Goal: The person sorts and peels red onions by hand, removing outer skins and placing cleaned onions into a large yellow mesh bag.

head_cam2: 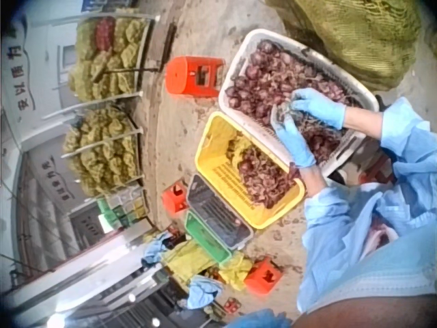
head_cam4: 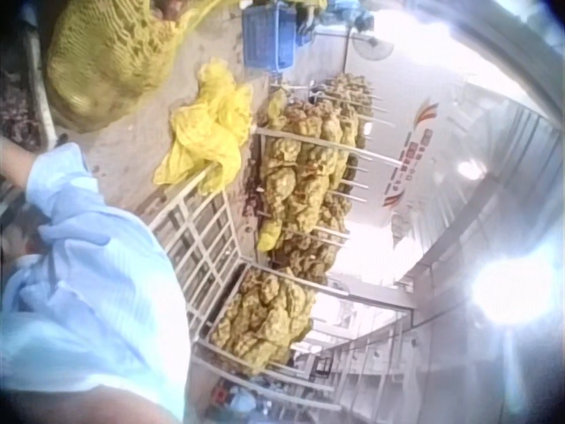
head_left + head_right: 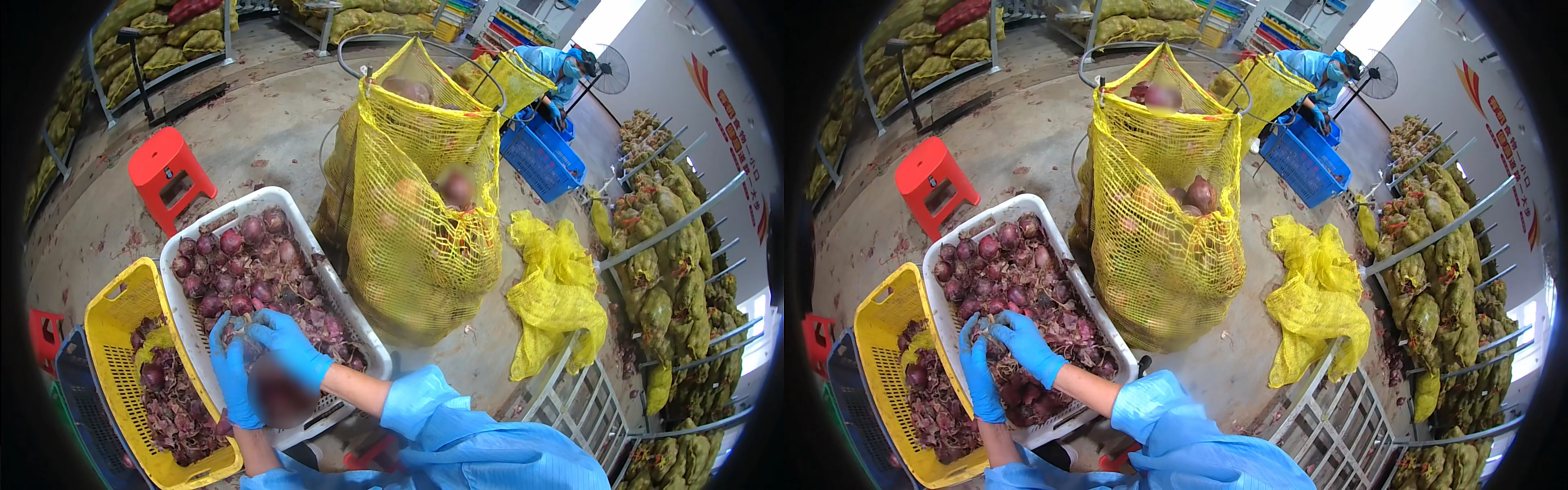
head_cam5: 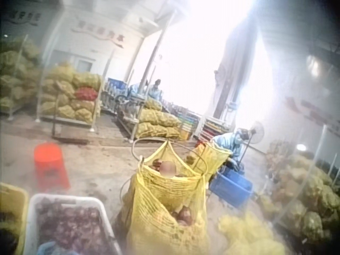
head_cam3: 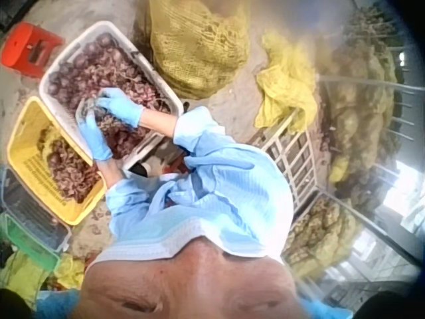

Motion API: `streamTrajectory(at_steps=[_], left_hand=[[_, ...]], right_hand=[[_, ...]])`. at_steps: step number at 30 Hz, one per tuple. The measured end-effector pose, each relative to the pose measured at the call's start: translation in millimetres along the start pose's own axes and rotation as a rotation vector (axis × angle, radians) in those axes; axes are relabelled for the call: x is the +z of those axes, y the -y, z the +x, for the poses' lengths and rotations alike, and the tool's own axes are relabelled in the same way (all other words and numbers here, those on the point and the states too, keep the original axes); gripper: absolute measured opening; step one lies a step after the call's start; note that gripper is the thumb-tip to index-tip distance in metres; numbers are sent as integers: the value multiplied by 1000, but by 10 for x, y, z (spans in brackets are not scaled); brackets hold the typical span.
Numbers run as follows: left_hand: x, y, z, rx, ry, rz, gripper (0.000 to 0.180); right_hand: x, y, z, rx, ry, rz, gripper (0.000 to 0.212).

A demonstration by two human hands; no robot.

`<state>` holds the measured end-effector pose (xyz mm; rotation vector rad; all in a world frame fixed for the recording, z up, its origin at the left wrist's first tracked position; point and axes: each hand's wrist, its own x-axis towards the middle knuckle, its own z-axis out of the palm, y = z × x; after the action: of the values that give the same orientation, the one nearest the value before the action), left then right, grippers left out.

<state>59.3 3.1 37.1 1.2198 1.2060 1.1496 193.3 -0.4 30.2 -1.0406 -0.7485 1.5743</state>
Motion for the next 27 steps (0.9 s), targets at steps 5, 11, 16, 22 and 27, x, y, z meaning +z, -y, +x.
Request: streamTrajectory(at_steps=[5, 11, 16, 22, 27], left_hand=[[-5, -145, 13, -101, 18, -157, 47], [-168, 157, 52, -164, 27, -656, 48], [-382, 91, 61, -254, 172, -1311, 55], [-441, 0, 37, -429, -108, -1331, 50], [-499, 95, 112, -373, -339, -1242, 47]], right_hand=[[16, -13, 59, -147, -91, 92, 15], [-243, 274, 32, 85, -88, 498, 24], [-554, 107, 337, -12, -119, 768, 21], [-554, 247, 308, -111, -175, 644, 27], [-526, 375, 338, -117, -205, 534, 24]])
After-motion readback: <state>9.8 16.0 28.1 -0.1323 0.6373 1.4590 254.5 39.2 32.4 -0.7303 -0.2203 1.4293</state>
